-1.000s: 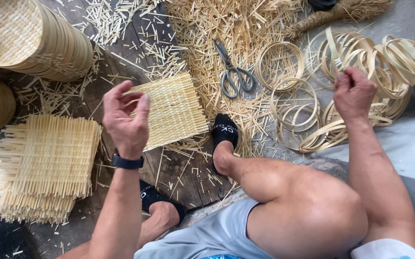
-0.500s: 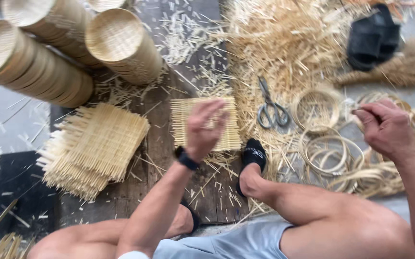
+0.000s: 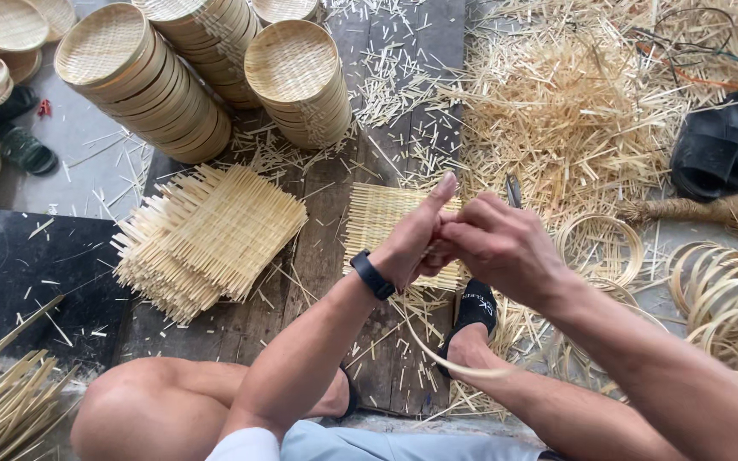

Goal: The person sits on the floor assembling woven bamboo trays. They press a woven bamboo mat onto a round wooden form, bend a thin bamboo strip into a ring, fit the ring around the mat's edge, trim excess strips with scissors, and set the finished tray onto a stack of completed trays.

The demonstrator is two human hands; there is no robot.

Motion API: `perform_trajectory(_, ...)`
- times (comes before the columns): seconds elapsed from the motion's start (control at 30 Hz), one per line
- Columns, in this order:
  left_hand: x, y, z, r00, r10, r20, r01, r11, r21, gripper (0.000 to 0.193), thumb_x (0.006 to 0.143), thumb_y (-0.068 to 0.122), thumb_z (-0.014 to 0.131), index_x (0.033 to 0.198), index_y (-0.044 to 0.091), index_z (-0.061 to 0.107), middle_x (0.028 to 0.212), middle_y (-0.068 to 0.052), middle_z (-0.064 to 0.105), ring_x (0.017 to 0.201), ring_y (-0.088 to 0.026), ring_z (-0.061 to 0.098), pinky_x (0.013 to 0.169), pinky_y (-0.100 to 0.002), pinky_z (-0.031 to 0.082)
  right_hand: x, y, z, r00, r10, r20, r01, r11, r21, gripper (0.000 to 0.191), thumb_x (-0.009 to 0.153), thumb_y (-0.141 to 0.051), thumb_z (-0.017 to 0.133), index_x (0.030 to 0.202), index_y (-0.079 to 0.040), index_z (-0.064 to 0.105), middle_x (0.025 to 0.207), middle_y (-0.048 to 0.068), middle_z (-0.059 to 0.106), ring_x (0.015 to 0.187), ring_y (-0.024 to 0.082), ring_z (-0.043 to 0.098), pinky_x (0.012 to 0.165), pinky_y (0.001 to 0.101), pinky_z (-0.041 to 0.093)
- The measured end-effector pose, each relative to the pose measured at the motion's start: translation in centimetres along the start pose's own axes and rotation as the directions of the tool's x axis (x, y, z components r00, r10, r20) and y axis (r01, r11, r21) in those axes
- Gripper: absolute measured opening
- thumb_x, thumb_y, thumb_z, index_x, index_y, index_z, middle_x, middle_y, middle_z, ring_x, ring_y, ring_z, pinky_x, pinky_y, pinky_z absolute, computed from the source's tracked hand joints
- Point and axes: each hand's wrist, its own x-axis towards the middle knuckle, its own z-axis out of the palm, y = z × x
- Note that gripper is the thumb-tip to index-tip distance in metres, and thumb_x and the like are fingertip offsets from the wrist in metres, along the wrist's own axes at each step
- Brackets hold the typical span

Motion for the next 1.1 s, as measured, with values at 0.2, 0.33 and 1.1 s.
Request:
perform_trajectory(0.2, 0.6, -2.0, -2.0, 0.999, -0.004, -0.042, 0.0, 0.996, -0.092, 0.071, 0.088, 0.085, 0.038, 0.058, 0.021, 0.044, 0.051, 0.009, 0.037, 0.038, -0.005, 0.032, 0.033, -0.023, 0.022, 0.1, -0.4, 3.9, 0.987, 0.149, -0.063, -0.152, 0.987, -0.051, 0.007, 0.082, -0.01, 0.08, 0.087, -0.009, 0.076, 0.072, 0.004, 0.059, 0.069, 0.019, 0.059, 0.054, 0.034, 0.051)
perform_trajectory(0.33, 2.0, -3.2, -4.8, 0.991, 0.131, -0.032, -0.134, 0.972, -0.194, 0.052, 0.091, 0.063, 0.057, 0.087, 0.013, 0.073, 0.064, 0.007, 0.058, 0.046, -0.004, 0.041, 0.04, -0.021, 0.029, 0.9, 2.9, 3.0, 0.837, 0.547, 0.015, -0.523, 0.792, 0.315, 0.026, 0.091, -0.034, 0.077, 0.094, -0.008, 0.072, 0.088, 0.004, 0.07, 0.079, 0.016, 0.069, 0.064, 0.0304, 0.06)
perform_trajectory(1.1, 2.0, -2.2, -13.3, 0.932, 0.09, -0.35, -0.176, 0.959, -0.224, 0.034, 0.093, 0.034, 0.073, 0.07, 0.012, 0.062, 0.051, 0.007, 0.047, 0.038, -0.004, 0.035, 0.035, -0.021, 0.028, -7.3, 7.5, 11.9, 0.506, 0.686, 0.523, -0.575, -0.183, 0.797, 0.023, 0.1, -0.025, 0.066, 0.094, -0.006, 0.076, 0.073, 0.005, 0.068, 0.057, 0.011, 0.062, 0.053, 0.0247, 0.054)
